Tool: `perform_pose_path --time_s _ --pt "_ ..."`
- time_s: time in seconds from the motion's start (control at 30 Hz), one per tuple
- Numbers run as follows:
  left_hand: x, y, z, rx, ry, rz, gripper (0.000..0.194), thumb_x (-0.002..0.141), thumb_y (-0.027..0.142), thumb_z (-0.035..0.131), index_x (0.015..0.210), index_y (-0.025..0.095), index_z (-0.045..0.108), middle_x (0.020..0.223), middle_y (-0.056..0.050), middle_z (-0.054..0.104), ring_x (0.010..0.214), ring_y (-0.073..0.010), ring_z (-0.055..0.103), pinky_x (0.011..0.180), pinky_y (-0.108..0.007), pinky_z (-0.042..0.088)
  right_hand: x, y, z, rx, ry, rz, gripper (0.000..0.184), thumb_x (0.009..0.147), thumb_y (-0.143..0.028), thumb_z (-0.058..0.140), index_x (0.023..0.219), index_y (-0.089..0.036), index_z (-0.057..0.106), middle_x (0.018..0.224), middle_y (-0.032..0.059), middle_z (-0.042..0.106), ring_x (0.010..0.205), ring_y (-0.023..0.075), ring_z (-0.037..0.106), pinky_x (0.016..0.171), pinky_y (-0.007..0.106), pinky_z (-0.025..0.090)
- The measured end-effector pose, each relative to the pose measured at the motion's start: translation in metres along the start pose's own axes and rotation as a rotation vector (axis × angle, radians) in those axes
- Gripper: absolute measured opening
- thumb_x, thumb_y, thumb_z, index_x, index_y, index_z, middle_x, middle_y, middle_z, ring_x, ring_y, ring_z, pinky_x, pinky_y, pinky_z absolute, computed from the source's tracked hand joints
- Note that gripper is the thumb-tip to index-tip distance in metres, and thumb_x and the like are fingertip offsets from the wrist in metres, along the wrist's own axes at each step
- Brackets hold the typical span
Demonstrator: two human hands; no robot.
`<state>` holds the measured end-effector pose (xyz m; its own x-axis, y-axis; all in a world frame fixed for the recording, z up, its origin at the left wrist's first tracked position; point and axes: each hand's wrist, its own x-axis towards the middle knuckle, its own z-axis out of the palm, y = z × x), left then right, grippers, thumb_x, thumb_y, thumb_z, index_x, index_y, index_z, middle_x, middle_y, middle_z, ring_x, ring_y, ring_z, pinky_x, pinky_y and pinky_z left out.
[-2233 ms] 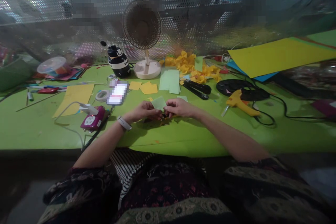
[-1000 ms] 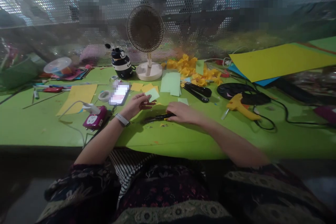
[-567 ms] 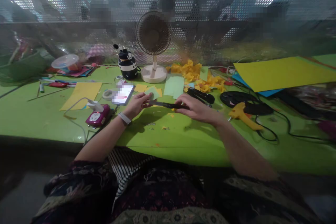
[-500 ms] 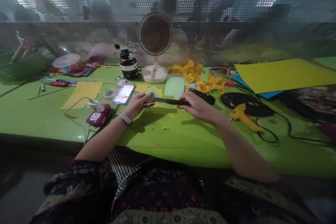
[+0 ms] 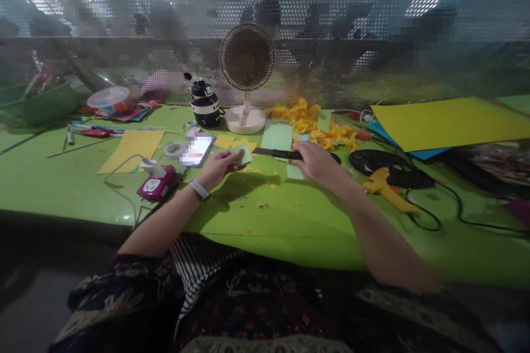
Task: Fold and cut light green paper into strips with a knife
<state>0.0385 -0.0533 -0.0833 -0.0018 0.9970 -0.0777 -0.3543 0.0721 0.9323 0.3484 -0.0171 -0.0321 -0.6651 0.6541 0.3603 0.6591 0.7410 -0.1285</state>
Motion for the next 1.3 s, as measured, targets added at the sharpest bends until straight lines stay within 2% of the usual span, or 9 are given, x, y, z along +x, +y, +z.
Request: perform_pose_path --time_s 0.27,0.4,0.6,0.73,1.0,1.3 --pt "-0.005 0.005 0.006 0.034 0.025 -0.032 0.034 0.073 0.034 0.098 0.078 0.010 0.074 0.084 -0.007 0.078 0.077 -0.0144 0.075 0.079 -0.030 0.066 -0.001 0.000 0.009 -0.102 0.007 -0.057 0.024 0.103 -0.025 0.053 0.119 -0.011 0.066 0.118 0.0227 0.068 0.108 0.0358 0.063 0.096 0.050 0.052" --pt "-0.007 0.006 0.011 0.021 0.045 -0.039 0.033 0.071 0.032 0.099 0.074 0.011 0.073 0.083 -0.006 0.078 0.072 -0.0133 0.074 0.076 -0.029 0.066 -0.001 -0.004 0.013 -0.202 0.022 -0.109 0.021 0.104 -0.024 0.055 0.117 -0.012 0.065 0.116 0.0218 0.069 0.109 0.0358 0.062 0.092 0.047 0.050" --pt "-0.013 0.005 0.019 0.018 0.071 -0.098 0.021 0.079 0.023 0.093 0.079 0.011 0.076 0.088 -0.007 0.079 0.075 -0.0139 0.074 0.077 -0.030 0.066 -0.001 -0.013 0.020 -0.271 0.030 -0.161 0.022 0.106 -0.023 0.052 0.118 -0.010 0.065 0.118 0.0223 0.069 0.106 0.0342 0.062 0.089 0.043 0.046" --pt "-0.015 0.006 0.020 0.032 0.056 -0.118 0.020 0.081 0.025 0.092 0.079 0.012 0.077 0.091 -0.008 0.079 0.077 -0.0133 0.074 0.081 -0.031 0.066 -0.001 -0.016 0.026 -0.251 0.041 -0.173 0.023 0.107 -0.023 0.051 0.120 -0.009 0.064 0.118 0.0221 0.068 0.107 0.0334 0.061 0.088 0.042 0.045" --pt "-0.015 0.006 0.019 0.010 0.072 -0.091 0.025 0.075 0.028 0.096 0.079 0.012 0.079 0.089 -0.008 0.080 0.077 -0.0136 0.074 0.078 -0.029 0.065 -0.001 -0.011 0.024 -0.186 0.026 -0.186 0.021 0.106 -0.023 0.052 0.118 -0.011 0.065 0.117 0.0212 0.068 0.106 0.0328 0.061 0.090 0.043 0.046" --pt "-0.017 0.004 0.022 -0.010 0.089 -0.127 0.023 0.074 0.027 0.096 0.082 0.012 0.080 0.091 -0.007 0.080 0.078 -0.0139 0.073 0.079 -0.028 0.065 -0.001 -0.017 0.030 -0.233 0.051 -0.240 0.023 0.108 -0.023 0.048 0.116 -0.010 0.064 0.115 0.0216 0.068 0.103 0.0317 0.061 0.088 0.043 0.048"
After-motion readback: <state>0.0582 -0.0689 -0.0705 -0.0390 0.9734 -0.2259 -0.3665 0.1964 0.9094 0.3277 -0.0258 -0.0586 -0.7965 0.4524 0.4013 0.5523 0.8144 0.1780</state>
